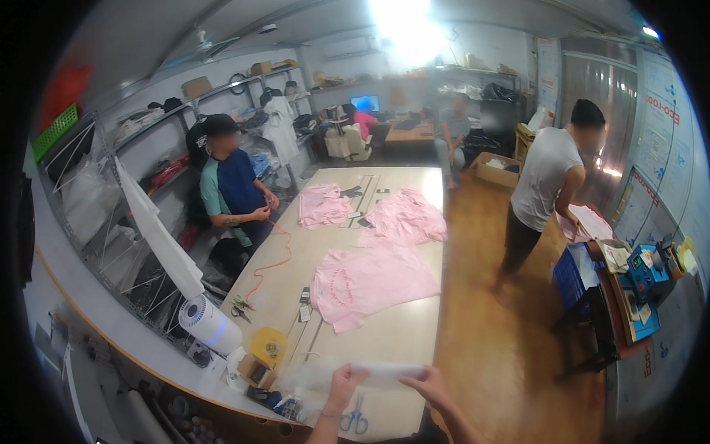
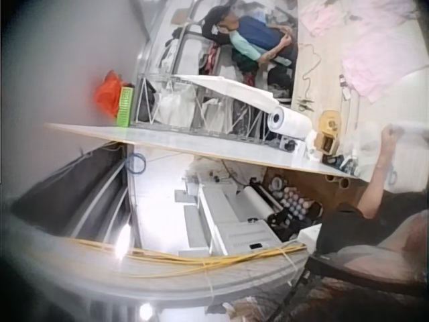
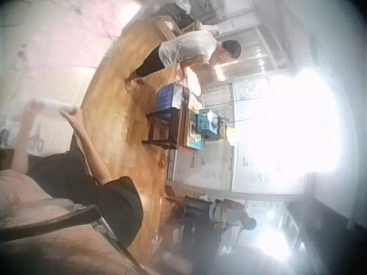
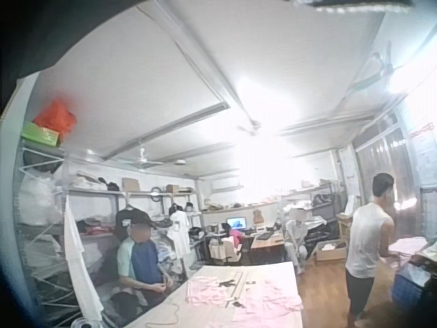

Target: The person cuts a translucent sheet from a roll using scissors, then folds and handles the cut piece. The person repeats this cutting and folding process multiple times at a work table.

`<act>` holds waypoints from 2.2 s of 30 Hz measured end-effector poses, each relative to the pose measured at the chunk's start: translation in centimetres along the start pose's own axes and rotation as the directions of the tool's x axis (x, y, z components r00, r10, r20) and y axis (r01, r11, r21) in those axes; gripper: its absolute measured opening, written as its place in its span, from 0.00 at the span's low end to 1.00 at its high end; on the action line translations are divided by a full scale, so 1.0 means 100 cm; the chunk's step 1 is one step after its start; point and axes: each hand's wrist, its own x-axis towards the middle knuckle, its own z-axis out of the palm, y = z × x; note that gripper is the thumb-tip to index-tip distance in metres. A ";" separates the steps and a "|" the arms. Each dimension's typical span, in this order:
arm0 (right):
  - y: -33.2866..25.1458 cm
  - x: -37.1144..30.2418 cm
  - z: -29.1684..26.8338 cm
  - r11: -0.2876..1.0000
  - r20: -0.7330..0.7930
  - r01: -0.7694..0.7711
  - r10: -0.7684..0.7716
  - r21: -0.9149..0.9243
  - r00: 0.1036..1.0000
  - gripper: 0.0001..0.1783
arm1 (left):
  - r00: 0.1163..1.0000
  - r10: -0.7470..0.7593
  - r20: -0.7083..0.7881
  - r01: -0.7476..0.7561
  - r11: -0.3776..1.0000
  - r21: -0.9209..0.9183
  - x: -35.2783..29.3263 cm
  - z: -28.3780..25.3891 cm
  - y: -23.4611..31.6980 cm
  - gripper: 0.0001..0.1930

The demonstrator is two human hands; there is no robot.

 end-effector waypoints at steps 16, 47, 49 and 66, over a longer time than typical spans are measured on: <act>-0.024 -0.015 -0.009 0.892 -0.128 0.171 -0.245 -0.419 0.961 0.15 | 0.820 0.478 0.315 -0.508 0.354 0.785 -0.003 0.035 0.049 0.46; 0.024 -0.040 0.029 0.994 0.029 0.033 -0.036 0.103 0.999 0.58 | 0.964 -0.100 0.247 0.155 0.964 -0.217 -0.023 0.084 -0.037 0.28; 0.042 -0.038 0.023 0.995 -0.019 0.049 -0.048 0.085 0.999 0.57 | 0.972 -0.078 0.223 0.118 0.978 -0.173 -0.022 0.087 -0.051 0.27; 0.034 -0.038 0.006 0.963 -0.033 -0.109 0.120 0.247 0.992 0.41 | 0.929 0.367 0.051 -0.319 0.723 0.613 -0.018 0.077 -0.026 0.32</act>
